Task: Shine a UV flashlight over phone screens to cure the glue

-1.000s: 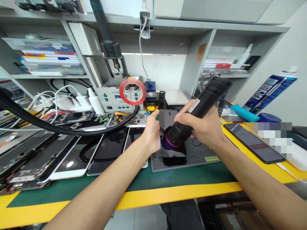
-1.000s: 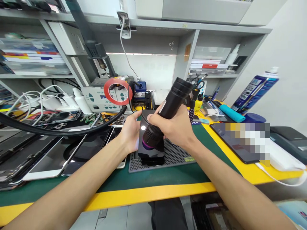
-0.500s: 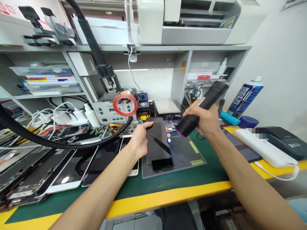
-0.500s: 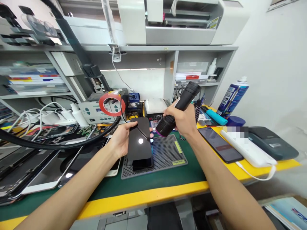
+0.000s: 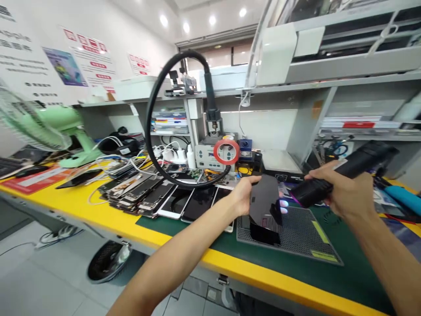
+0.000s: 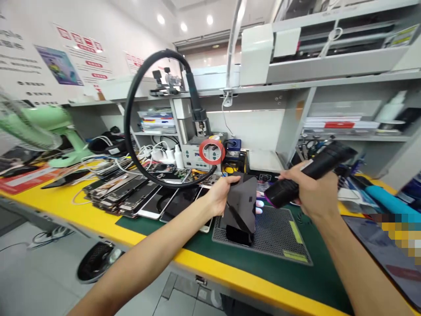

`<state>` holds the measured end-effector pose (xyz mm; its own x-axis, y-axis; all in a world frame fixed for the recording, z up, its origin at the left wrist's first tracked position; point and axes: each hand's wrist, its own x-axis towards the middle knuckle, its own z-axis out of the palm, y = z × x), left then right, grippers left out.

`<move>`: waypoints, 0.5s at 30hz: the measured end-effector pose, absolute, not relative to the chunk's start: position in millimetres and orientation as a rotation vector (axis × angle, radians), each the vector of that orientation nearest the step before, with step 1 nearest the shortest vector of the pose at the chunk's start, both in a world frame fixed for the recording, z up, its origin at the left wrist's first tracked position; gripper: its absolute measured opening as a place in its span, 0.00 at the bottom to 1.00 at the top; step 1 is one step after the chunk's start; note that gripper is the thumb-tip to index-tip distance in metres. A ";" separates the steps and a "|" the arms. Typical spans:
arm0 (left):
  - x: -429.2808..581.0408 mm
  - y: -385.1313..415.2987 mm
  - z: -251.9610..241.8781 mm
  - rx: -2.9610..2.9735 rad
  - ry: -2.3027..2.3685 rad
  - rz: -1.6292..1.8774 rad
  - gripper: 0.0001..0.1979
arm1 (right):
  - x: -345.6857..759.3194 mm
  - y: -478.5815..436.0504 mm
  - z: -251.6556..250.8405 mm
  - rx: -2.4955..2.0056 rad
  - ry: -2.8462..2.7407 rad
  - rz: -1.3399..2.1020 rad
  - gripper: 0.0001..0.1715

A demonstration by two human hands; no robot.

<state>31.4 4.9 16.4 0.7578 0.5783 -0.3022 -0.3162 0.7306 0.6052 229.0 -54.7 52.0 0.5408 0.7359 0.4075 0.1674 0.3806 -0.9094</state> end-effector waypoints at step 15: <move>79.6 -25.5 23.0 0.580 0.691 0.471 0.16 | 246.5 -42.8 44.8 -1.185 -0.941 0.499 0.12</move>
